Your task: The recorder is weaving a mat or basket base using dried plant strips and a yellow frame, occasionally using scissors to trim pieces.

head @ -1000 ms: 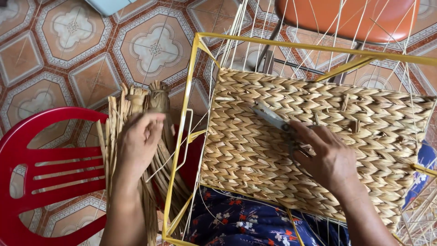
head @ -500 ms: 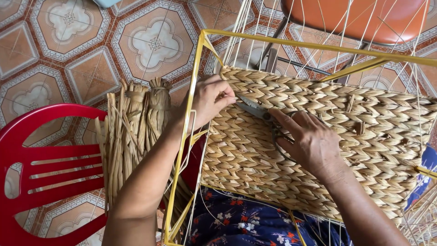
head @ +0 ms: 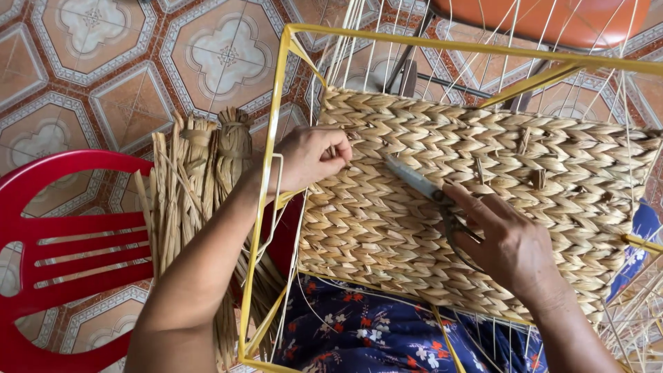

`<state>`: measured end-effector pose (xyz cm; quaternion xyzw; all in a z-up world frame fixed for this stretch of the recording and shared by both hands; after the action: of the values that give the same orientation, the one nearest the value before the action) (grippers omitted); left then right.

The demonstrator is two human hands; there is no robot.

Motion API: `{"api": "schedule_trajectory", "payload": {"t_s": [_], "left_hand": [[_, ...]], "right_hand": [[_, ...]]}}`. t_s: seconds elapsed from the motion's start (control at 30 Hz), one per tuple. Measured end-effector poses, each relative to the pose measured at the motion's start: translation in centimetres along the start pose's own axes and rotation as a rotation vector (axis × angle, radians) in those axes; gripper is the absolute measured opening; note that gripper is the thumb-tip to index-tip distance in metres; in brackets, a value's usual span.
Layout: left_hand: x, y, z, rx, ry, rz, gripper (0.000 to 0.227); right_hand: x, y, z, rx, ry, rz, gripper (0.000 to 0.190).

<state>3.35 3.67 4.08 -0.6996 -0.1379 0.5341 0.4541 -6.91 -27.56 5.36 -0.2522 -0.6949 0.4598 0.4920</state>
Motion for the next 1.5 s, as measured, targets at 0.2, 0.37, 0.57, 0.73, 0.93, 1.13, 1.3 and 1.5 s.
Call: {"api": "schedule_trajectory", "payload": {"t_s": [0.2,0.37,0.57,0.73,0.93,1.13,1.3,1.5], "left_hand": [[0.7,2.0,0.0,0.205,0.003,-0.013,0.017],[-0.5,1.4,-0.6,0.126,0.161,-0.078,0.013],[-1.5,0.8,-1.5,0.226,0.069,0.098,0.014],[-1.7,0.0,-2.0,0.111,0.165,-0.060,0.015],[-1.4,0.6,-1.7,0.215,0.071,-0.188,0.017],[-1.2,1.9,-1.9,0.151,0.210,-0.220,0.018],[-1.8,0.8,-1.8,0.127,0.214,-0.202,0.019],[-1.8,-3.2,0.6,0.025,0.083,0.083,0.014]], "right_hand": [[1.4,1.3,-0.4,0.135,-0.022,0.108,0.078],[2.1,2.0,-1.2,0.088,-0.102,0.185,0.075],[2.6,2.4,-1.5,0.164,-0.101,0.246,0.077],[3.6,1.7,-1.7,0.148,-0.098,0.190,0.079],[3.8,0.9,-1.6,0.106,-0.117,0.215,0.076],[4.4,1.2,-1.8,0.131,-0.079,0.206,0.080],[3.1,2.8,-1.0,0.199,-0.056,0.120,0.080],[2.7,1.9,0.2,0.104,-0.119,-0.076,0.070]]}}
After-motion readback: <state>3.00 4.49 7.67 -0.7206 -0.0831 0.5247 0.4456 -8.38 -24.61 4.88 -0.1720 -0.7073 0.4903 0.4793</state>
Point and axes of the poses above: each hand's wrist, its own z-axis away from the middle knuckle, its own y-axis out of the palm, x = y × z, the point moved 4 cm from there along -z, towards the middle knuckle, and after that the axes turned 11 degrees about -z, right-handed, at the moved point
